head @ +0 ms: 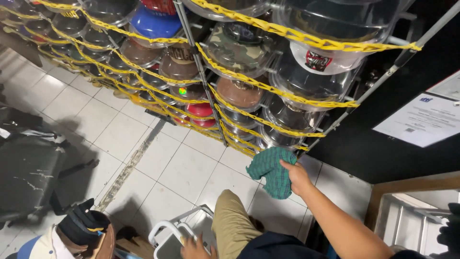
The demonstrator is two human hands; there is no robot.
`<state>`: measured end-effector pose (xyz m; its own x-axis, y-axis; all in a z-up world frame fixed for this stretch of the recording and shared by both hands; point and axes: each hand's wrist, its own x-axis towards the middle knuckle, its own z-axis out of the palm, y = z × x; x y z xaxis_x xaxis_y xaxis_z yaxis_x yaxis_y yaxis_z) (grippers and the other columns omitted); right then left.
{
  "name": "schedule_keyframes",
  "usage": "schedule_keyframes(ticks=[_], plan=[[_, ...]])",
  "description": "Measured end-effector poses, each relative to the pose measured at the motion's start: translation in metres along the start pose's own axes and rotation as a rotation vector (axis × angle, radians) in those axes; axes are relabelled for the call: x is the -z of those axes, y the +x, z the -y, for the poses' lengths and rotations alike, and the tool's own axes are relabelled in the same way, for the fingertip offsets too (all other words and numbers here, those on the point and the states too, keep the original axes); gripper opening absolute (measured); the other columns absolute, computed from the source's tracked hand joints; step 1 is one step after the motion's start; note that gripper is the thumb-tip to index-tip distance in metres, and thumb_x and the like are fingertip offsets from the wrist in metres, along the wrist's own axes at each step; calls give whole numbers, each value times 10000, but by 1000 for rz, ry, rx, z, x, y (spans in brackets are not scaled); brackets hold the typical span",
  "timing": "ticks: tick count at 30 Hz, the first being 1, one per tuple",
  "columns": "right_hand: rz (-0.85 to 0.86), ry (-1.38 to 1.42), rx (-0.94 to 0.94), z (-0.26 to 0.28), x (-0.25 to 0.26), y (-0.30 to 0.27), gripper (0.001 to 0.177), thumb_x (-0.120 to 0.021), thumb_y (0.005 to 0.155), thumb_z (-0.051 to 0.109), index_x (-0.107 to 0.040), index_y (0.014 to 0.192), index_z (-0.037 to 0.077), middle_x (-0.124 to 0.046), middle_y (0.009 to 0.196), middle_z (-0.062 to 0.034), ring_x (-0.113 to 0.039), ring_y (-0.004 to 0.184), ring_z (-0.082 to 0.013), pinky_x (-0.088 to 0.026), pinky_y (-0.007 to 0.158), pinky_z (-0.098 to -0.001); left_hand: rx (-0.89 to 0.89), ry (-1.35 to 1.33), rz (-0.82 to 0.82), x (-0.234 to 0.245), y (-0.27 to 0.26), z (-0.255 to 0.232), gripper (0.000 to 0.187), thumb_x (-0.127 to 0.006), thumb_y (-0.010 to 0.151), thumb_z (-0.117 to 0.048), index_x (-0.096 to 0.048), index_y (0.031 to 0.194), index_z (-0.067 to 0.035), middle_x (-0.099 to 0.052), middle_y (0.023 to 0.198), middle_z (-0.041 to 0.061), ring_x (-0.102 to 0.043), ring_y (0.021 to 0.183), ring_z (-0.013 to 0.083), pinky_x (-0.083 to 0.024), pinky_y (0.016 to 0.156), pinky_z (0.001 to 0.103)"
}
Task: Cleaning and organizing various hats on a display rack by wiping them with a cloth and repositioning them.
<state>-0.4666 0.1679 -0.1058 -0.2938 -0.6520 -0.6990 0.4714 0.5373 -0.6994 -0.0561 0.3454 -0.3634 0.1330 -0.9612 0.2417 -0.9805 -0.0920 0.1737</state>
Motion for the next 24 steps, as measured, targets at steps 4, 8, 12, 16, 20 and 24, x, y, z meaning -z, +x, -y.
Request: schedule_keyframes(ticks=[4, 8, 12, 16, 20, 24], plan=[[-85, 81, -24, -14, 12, 14, 423, -702, 899, 206, -647, 1262, -4, -705, 1215, -224, -673, 1091, -379, -540, 962, -512, -238, -462, 172, 88, 172, -143, 539, -591, 872, -258, -555, 1381, -85, -609, 1354, 158, -437, 1375, 438, -272, 1173, 590], [-54, 93, 82, -29, 15, 15, 526, -773, 932, 232, -604, 1360, -23, -664, 1222, -219, -631, 1133, -382, -493, 972, -585, -742, -557, 19, 152, 275, -294, 617, -746, 756, -158, -568, 1339, -65, -564, 1367, 193, -457, 1388, 404, -296, 1167, 566], [-103, 115, 94, -22, 10, -16, 533, -763, 936, 252, -609, 1370, -16, -681, 1207, -225, -646, 1133, -411, -492, 974, -596, -760, -187, 293, 182, 321, -366, 760, -738, 785, -286, -402, 1432, -71, -403, 1564, 226, -167, 1559, 402, -23, 1253, 596], [-143, 127, 76, -34, 44, 5, 554, -761, 948, 277, -600, 1395, -6, -670, 1263, -253, -631, 1169, -449, -479, 997, -625, -839, -40, 380, 142, 320, -371, 637, -747, 729, -462, -521, 1186, -81, -676, 1162, 177, -591, 1218, 340, -3, 1219, 696], [-261, 249, 138, -68, 69, 22, 598, -766, 933, 240, -556, 1411, -51, -655, 1257, -266, -627, 1165, -442, -472, 1007, -625, -1166, 65, 342, 115, 284, -363, 549, -660, 798, -371, -570, 1265, -96, -661, 1227, 166, -543, 1255, 321, -137, 1217, 639], [-332, 291, 99, -100, 94, 63, 688, -735, 968, 269, -439, 1492, -66, -541, 1422, -304, -509, 1316, -481, -404, 1065, -672, -1072, 205, 572, 119, 304, -361, 926, -651, 806, -392, -241, 1550, -24, -457, 1510, 200, -341, 1468, 338, -62, 1266, 531]])
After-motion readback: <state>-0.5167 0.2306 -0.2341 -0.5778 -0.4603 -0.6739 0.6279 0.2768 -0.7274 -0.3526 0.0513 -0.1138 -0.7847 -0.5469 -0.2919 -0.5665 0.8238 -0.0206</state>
